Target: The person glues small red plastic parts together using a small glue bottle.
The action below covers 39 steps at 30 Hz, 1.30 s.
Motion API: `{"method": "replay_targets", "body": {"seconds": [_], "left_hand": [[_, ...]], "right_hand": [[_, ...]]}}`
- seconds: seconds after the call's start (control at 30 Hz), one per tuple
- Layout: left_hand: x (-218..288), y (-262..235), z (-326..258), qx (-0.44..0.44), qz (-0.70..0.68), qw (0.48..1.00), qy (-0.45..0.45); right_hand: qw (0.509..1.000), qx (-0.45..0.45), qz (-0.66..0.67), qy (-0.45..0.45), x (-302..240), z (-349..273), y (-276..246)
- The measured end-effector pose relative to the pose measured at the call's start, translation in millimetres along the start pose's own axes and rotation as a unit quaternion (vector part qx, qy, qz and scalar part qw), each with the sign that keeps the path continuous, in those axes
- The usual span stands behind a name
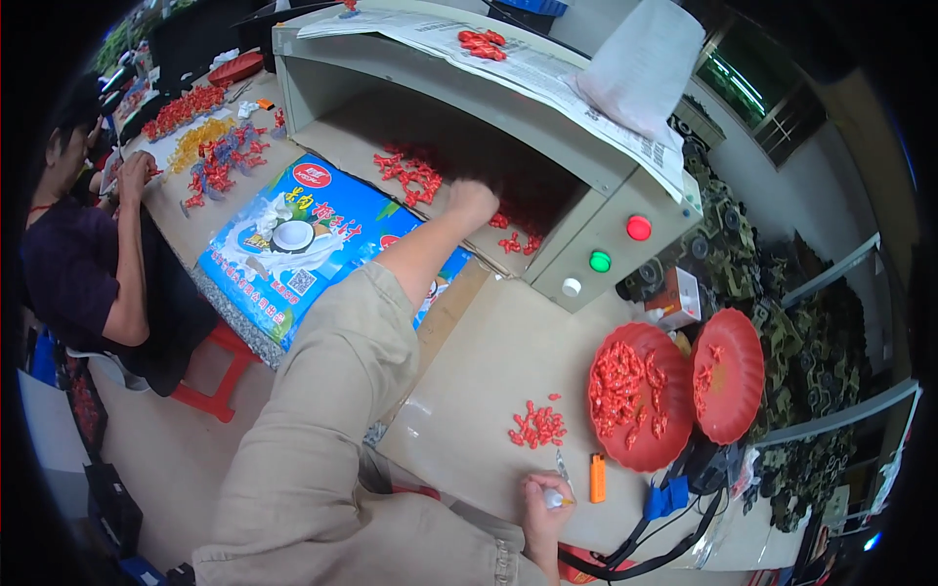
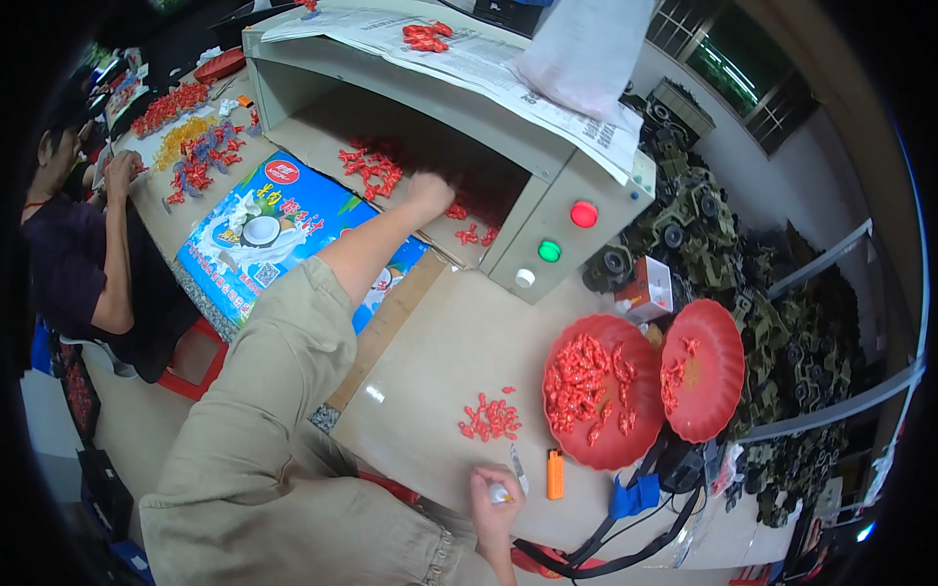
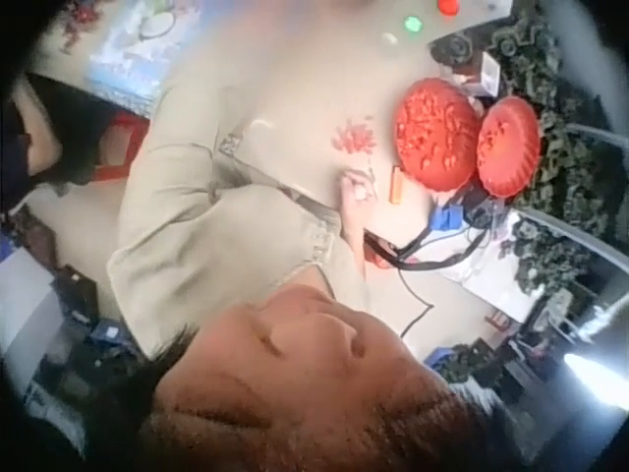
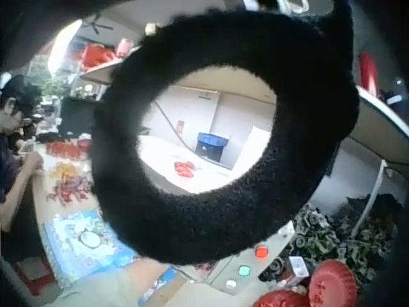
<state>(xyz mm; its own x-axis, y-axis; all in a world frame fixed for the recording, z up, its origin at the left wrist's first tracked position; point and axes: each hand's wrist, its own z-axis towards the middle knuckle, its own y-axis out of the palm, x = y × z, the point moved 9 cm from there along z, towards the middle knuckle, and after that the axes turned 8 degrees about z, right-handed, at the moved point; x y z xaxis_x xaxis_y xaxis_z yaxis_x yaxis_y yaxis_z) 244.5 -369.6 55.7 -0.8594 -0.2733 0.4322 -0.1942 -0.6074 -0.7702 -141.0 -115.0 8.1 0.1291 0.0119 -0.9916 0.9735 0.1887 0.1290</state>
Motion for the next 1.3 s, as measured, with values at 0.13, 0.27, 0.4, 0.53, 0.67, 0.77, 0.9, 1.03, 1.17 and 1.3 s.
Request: {"method": "replay_targets", "body": {"seconds": [0.13, 0.27, 0.4, 0.53, 0.67, 0.77, 0.9, 1.03, 1.17, 1.3], "left_hand": [[30.0, 4.1, -15.4, 0.138, -0.054, 0.987, 0.056], [21.5, 20.1, -7.5, 0.041, -0.173, 0.984, 0.001], [13.4, -24.2, -8.3, 0.067, -0.213, 0.975, 0.015], [34.5, -28.2, -27.8, -0.06, -0.195, 0.976, 0.075], [36.0, -10.8, -44.1, -0.097, -0.11, 0.979, 0.139], [28.3, -23.0, -42.2, -0.043, -0.11, 0.983, 0.137], [15.7, -36.6, -55.9, -0.161, -0.406, 0.895, -0.095], [29.5, -41.0, -150.5, -0.354, -0.63, 0.648, -0.241], [58.9, -61.4, -237.6, -0.387, -0.684, 0.558, -0.265], [84.4, -78.4, -289.6, -0.402, -0.747, 0.476, -0.233]], "right_hand": [[1.0, -0.006, -0.008, 0.005, -0.6, -0.8, 1.4], [1.0, -0.011, 0.002, 0.002, -1.9, -0.4, 2.4], [1.0, -0.012, -0.008, -0.006, -3.7, 1.9, 1.5], [0.998, -0.024, -0.039, -0.044, -5.7, 4.1, 2.2], [0.998, -0.028, -0.027, -0.055, -5.7, 4.9, 3.3], [0.999, -0.025, -0.008, -0.028, -2.5, 5.9, 4.5], [0.999, 0.007, 0.03, -0.017, -0.1, 4.2, -2.2], [0.999, -0.001, 0.022, -0.028, 1.9, 4.5, -1.4], [0.998, 0.039, 0.014, 0.04, 8.3, 10.3, -7.7], [0.981, -0.01, 0.191, 0.044, 0.1, 18.2, 8.8]]}}
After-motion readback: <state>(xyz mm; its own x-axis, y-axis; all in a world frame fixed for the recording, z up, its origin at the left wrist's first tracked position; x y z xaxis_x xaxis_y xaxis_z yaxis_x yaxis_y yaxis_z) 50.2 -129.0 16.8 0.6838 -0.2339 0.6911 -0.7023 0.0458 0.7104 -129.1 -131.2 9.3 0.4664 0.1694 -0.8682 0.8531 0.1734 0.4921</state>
